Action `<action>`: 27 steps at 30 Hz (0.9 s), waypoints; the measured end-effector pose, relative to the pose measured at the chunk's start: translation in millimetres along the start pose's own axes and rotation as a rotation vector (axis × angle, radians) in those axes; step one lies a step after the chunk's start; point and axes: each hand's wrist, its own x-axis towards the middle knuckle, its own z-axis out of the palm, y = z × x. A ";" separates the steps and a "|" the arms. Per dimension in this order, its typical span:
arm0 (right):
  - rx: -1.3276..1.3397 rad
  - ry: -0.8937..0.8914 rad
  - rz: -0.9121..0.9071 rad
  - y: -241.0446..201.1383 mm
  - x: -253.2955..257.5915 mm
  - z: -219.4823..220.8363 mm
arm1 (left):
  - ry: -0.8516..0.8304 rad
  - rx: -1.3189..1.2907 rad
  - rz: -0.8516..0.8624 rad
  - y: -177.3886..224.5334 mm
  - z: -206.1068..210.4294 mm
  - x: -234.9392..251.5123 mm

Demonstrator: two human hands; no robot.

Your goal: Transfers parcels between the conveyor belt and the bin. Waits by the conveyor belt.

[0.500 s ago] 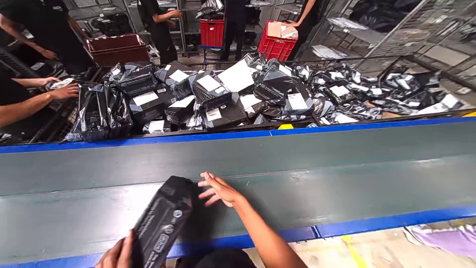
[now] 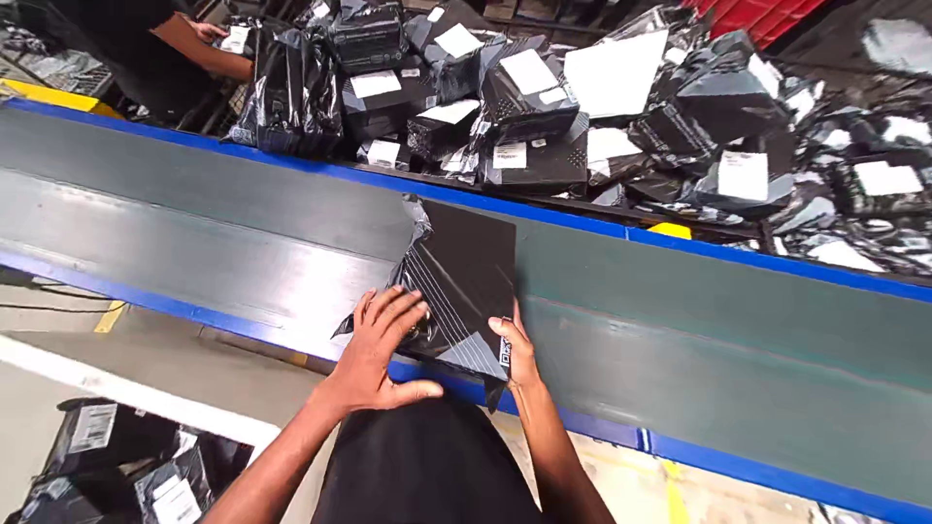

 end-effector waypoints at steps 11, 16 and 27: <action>-0.327 -0.281 -0.124 13.1 25.1 39.0 | 0.204 -1.423 -0.910 -45.7 30.5 -72.6; -0.269 -0.471 0.042 25.0 34.8 62.3 | 0.498 -1.423 -1.051 -61.2 31.8 -101.0; 0.089 0.005 0.002 9.9 90.1 112.5 | 0.290 -1.249 -0.533 -148.6 -18.7 34.9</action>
